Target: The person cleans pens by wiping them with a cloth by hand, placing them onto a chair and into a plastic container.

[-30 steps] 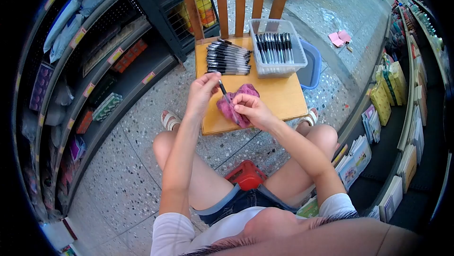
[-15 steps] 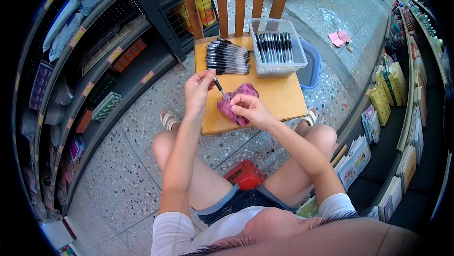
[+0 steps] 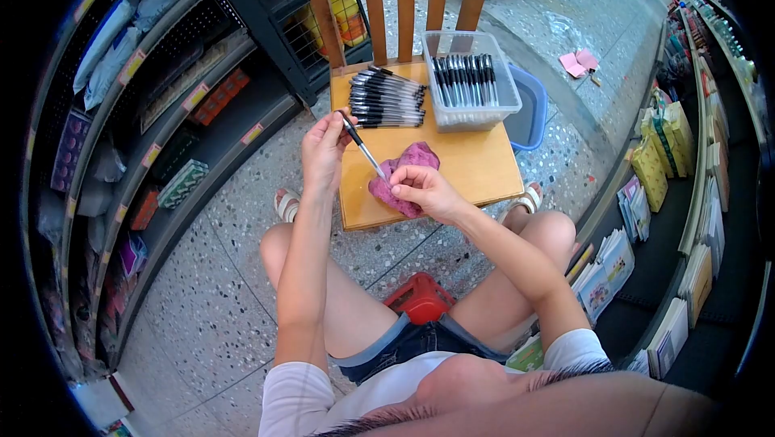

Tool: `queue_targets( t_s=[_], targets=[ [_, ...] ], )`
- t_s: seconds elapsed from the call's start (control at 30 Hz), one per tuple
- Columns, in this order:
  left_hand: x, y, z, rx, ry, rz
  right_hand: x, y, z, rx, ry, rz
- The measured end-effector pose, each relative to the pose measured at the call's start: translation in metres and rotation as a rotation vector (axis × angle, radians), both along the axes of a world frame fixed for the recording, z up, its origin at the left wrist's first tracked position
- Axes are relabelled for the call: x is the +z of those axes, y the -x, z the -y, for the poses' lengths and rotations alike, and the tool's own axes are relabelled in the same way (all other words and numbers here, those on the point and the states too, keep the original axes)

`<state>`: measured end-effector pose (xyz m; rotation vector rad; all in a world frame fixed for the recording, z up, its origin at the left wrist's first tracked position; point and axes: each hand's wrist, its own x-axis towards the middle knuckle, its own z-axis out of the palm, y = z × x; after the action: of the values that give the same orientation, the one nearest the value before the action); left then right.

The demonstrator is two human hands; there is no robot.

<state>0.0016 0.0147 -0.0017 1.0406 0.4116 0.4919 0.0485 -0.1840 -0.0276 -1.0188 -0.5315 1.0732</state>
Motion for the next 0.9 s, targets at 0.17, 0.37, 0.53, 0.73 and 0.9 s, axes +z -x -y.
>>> queue_targets(
  t_s=[0.17,0.37,0.53,0.73,0.9],
  targets=[
    [0.004,-0.001,-0.001,-0.104,0.167,0.131,-0.001,0.0,0.001,-0.017,-0.03,-0.068],
    [0.008,0.0,-0.004,-0.03,0.102,0.051,-0.001,-0.003,0.004,-0.045,-0.029,-0.015],
    [0.012,0.001,-0.002,0.01,0.089,0.043,0.002,-0.003,0.005,-0.063,-0.01,0.146],
    [0.007,-0.002,-0.003,0.093,0.053,-0.009,0.003,-0.001,0.006,-0.068,-0.028,0.256],
    [0.003,-0.004,-0.004,0.135,0.033,-0.102,0.002,-0.001,0.01,-0.07,0.001,0.306]
  ],
)
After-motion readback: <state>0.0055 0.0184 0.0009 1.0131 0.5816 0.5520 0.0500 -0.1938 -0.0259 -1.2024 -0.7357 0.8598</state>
